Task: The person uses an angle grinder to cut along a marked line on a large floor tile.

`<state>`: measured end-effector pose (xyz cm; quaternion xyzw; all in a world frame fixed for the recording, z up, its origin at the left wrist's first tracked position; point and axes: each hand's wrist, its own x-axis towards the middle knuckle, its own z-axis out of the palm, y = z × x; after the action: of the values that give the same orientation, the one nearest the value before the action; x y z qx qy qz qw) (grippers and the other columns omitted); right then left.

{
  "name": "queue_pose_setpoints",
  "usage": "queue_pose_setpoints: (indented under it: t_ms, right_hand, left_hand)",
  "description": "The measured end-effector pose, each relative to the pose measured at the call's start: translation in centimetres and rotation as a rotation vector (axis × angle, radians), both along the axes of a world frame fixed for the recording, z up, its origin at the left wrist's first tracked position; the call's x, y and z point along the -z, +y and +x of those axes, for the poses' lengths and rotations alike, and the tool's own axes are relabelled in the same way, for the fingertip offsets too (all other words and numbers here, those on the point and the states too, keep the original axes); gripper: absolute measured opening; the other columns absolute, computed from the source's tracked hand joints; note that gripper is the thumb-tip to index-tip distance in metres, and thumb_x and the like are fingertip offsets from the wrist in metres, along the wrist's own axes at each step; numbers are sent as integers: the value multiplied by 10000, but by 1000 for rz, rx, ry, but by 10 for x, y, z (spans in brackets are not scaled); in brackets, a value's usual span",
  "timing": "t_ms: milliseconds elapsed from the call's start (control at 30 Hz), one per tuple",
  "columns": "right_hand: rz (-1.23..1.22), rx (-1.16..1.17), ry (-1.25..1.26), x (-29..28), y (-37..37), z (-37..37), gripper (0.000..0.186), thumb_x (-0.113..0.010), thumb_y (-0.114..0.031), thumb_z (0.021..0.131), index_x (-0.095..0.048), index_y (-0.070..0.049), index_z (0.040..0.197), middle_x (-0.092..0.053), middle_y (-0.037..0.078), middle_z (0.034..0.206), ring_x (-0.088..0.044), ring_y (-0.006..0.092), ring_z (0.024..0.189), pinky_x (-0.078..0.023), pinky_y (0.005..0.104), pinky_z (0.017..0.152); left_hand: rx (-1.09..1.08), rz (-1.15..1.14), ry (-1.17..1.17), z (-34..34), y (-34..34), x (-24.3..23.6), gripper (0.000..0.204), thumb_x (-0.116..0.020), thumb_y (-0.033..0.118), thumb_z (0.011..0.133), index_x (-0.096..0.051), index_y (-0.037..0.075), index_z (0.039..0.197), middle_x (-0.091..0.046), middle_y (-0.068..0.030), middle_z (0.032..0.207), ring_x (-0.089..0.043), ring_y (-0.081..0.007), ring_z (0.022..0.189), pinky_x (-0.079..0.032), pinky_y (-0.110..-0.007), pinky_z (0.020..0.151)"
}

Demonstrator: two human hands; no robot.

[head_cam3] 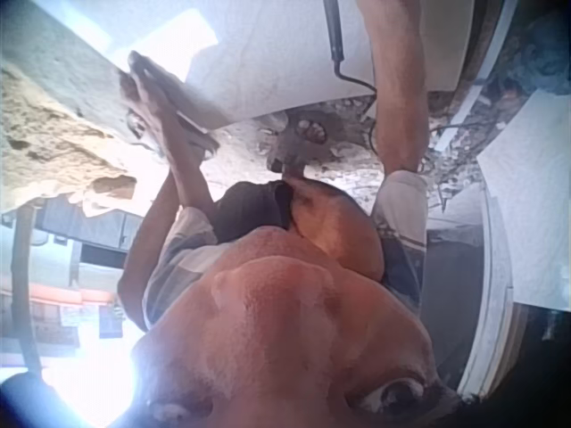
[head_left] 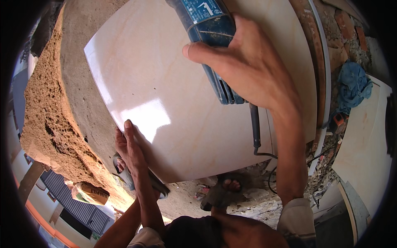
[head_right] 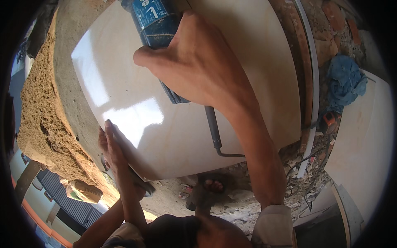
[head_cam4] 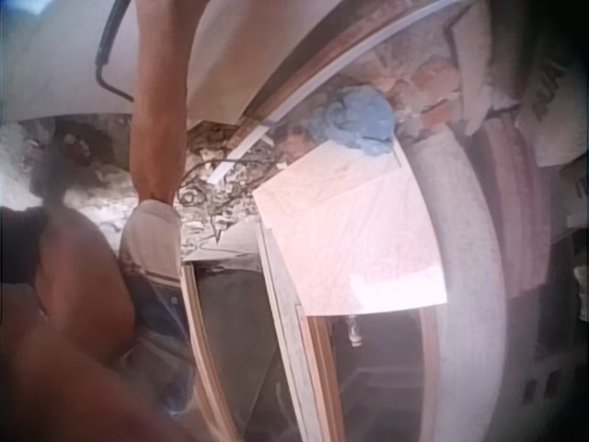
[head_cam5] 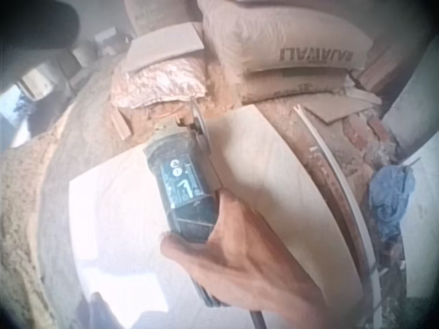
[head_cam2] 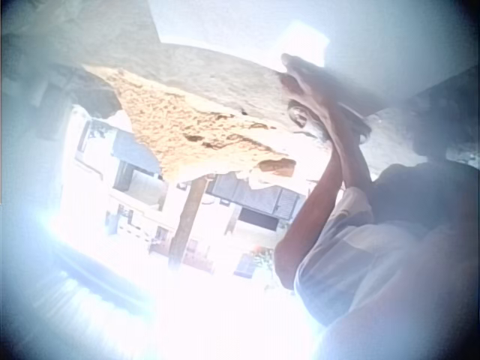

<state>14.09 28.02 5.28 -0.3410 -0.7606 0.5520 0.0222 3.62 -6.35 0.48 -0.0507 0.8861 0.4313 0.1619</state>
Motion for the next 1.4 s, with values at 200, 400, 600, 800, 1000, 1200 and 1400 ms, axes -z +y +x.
queue_pose_setpoints:
  t_ms: [200, 400, 600, 800, 1000, 1200, 1400]
  right_hand:
    - [-4, 18, -27, -4, -2, 5, 423, -836, -476, 848, -660, -91, 835, -587, 32, 649, -571, 150, 542, -479, 340, 556]
    - [67, 61, 3, 3, -8, 12, 437, -839, -465, 841, -680, -59, 866, -609, 42, 671, -588, 160, 573, -487, 355, 581]
    - [7, 65, -37, -3, -10, 16, 471, -848, -477, 830, -701, -42, 935, -633, 54, 711, -602, 167, 606, -500, 359, 610]
    - [23, 66, -59, -4, -13, 21, 519, -855, -481, 819, -706, -23, 1012, -661, 71, 746, -638, 180, 639, -522, 369, 640]
    - [-60, 39, -122, -8, -13, 25, 544, -858, -459, 815, -703, -4, 1069, -685, 90, 788, -660, 192, 675, -540, 375, 671]
    - [-87, 62, -111, -11, -17, 30, 534, -856, -441, 819, -698, -3, 1080, -688, 86, 794, -650, 181, 674, -536, 375, 670]
    - [-134, 74, -92, -10, -22, 35, 518, -862, -428, 820, -696, -7, 1072, -680, 74, 780, -639, 165, 671, -525, 357, 652]
  left_hand:
    - [-13, -75, 14, 2, 3, -2, 565, -694, 497, 1048, -691, -31, 1247, -733, -84, 984, -645, -145, 905, -519, -324, 829]
    - [23, -13, 33, -1, -4, 2, 608, -704, 541, 1030, -704, -21, 1263, -753, -112, 1037, -668, -174, 937, -532, -351, 845]
    - [9, -36, 8, 0, -4, 2, 612, -698, 538, 1034, -699, -19, 1289, -754, -110, 1054, -666, -179, 954, -533, -352, 857]
    - [20, -36, 28, 1, -1, 1, 583, -683, 519, 1049, -693, -2, 1310, -749, -99, 1041, -663, -169, 942, -530, -346, 847]
    - [44, -33, 30, -1, -6, 4, 547, -672, 496, 1061, -687, 13, 1317, -746, -87, 1033, -662, -159, 925, -527, -338, 837]
    - [34, -36, 21, -1, -6, 4, 591, -666, 513, 1058, -669, 1, 1354, -743, -106, 1082, -664, -178, 959, -530, -343, 844]
    - [32, -79, 5, 3, 5, -6, 667, -650, 551, 1051, -641, -14, 1405, -734, -138, 1149, -664, -215, 1022, -530, -369, 887]
